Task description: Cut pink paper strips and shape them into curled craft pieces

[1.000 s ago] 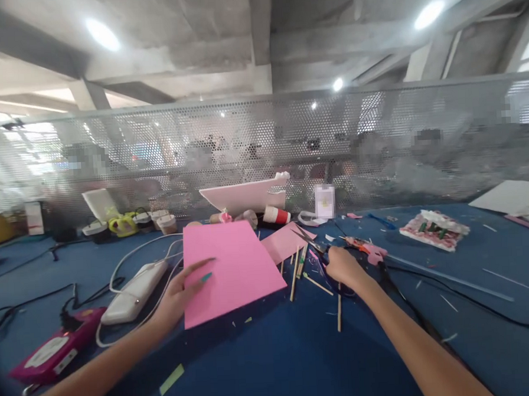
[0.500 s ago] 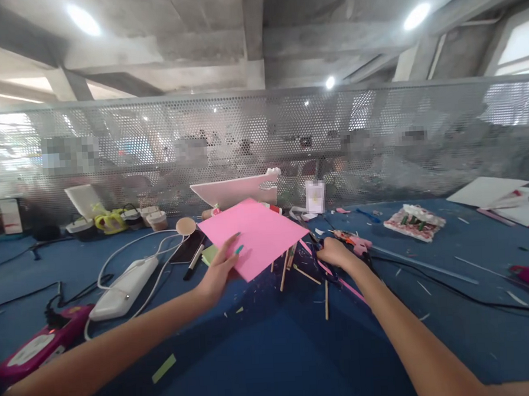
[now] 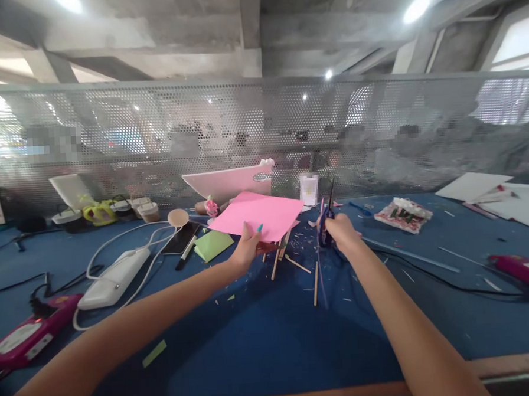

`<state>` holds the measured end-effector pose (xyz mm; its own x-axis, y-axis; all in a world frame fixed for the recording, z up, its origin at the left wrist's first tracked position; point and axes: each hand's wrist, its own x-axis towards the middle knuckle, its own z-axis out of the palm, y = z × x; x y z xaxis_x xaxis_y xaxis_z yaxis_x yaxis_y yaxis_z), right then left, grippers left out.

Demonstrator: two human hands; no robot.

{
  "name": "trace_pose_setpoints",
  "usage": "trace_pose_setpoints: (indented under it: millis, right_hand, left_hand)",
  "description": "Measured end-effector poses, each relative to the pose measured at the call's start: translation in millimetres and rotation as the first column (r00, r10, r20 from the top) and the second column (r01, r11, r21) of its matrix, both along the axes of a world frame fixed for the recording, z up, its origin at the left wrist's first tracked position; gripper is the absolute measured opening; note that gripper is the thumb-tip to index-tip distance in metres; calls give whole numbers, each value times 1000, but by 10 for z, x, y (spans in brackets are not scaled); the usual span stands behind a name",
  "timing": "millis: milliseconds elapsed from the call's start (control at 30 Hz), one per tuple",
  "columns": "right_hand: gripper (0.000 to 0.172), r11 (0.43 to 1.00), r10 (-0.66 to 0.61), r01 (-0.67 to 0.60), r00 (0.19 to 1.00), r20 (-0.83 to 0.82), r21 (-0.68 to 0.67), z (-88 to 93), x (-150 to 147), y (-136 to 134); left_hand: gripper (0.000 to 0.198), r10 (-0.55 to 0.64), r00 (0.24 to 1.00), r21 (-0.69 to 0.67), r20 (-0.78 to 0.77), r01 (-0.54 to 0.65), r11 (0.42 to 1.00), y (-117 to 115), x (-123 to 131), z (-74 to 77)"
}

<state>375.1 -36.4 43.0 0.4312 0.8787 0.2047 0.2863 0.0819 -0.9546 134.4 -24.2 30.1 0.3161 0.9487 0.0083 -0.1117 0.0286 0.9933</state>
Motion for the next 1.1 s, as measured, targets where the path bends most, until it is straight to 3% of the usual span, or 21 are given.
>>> trace_pose_setpoints:
  millis: [133,233,300,367,433,500,600,733,833,933,1000,1100]
  right_hand:
    - [11,995,95,-94,970,-223,19,220,-66,-124]
    - [10,976,214,-215,897,-387,41,257,-183,-148]
    - [9,965,254,-256,857,-449,56,212,-275,-112]
    - [8,956,282,-283,821,-497,77,144,-359,-59]
    - [8,947,309,-308,785,-537,95,85,-426,-17]
    - [8,937,332,-332,752,-569,108,46,-476,-1]
    - [10,928,354,-348,714,-604,133,5,-536,-7]
    - [11,919,380,-353,683,-624,172,-67,-599,-4]
    - [8,915,390,-355,665,-637,190,-131,-630,16]
    - [6,912,396,-362,650,-649,194,-187,-668,33]
    - [5,909,401,-368,645,-651,196,-219,-710,35]
    - [4,906,407,-375,639,-652,198,-254,-808,14]
  left_hand:
    - [82,-28,962,35,-270,39,999,86,68,-93]
    - [84,-9,916,206,-401,99,974,111,74,-142]
    - [85,-32,875,380,-483,242,893,86,43,-177]
    - [82,-42,835,521,-549,380,765,40,-13,-217]
    - [76,9,830,611,-558,404,681,-5,-81,-255]
    - [71,92,830,669,-549,371,644,-24,-151,-283]
    - [69,132,783,648,-608,394,652,16,-247,-291]
    - [72,72,663,559,-745,563,609,97,-393,-242]
    - [69,24,609,513,-793,646,565,66,-585,-153]
    - [73,-36,567,450,-823,689,569,-18,-859,9]
    - [62,20,582,479,-813,649,591,-48,-1048,130]
    - [33,102,668,554,-737,510,659,-15,-1247,233]
